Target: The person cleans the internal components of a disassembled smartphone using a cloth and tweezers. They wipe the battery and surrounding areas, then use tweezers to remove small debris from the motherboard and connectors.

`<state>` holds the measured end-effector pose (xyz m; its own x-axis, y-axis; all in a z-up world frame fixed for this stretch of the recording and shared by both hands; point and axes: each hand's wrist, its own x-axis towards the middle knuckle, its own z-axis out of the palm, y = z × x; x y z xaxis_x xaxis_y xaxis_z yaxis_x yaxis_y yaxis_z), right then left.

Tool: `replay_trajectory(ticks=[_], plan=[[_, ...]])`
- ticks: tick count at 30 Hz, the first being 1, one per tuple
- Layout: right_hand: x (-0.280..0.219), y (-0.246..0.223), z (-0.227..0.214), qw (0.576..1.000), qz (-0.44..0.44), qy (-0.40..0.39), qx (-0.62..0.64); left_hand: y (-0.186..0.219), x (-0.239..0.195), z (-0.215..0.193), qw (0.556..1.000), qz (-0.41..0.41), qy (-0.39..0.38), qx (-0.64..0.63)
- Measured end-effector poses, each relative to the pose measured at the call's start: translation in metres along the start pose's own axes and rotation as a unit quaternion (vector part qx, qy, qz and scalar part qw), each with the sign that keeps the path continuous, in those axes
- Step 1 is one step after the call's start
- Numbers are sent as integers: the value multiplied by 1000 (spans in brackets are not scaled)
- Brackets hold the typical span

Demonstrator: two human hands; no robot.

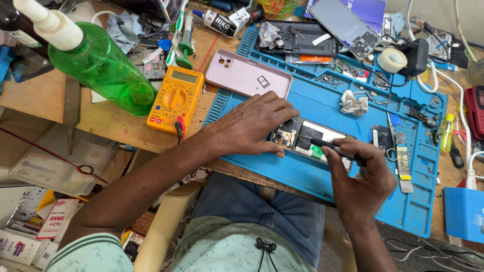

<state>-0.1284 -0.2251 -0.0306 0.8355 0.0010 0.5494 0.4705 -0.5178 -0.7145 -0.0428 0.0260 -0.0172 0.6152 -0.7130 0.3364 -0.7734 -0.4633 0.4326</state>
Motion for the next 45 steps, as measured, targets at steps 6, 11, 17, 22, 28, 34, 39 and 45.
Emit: replay_trajectory(ticks=[6, 11, 17, 22, 28, 34, 39, 45], plan=[[-8, -5, -11, 998, 34, -12, -52, -2, -3, 8, 1000, -14, 5, 8], [-7, -18, -10, 984, 52, -54, -164, -2, -3, 10, 1000, -23, -2, 6], [-6, -21, -7, 975, 85, -98, -181, -1, -4, 11, 1000, -12, 3, 12], [-8, -13, -8, 983, 93, -87, -130, 1, -4, 13, 999, 3, 31, 5], [-12, -5, -7, 981, 120, -89, -125, 3, -3, 19, 999, 6, 41, -15], [-21, 4, -18, 992, 107, -23, -56, 6, -6, 15, 999, 9, 42, -1], [-33, 11, -24, 987, 148, 51, -36, 13, -9, 9, 997, 41, 35, 55], [-35, 15, -20, 987, 138, 77, -2, 23, -7, 11, 996, 36, 55, 66]])
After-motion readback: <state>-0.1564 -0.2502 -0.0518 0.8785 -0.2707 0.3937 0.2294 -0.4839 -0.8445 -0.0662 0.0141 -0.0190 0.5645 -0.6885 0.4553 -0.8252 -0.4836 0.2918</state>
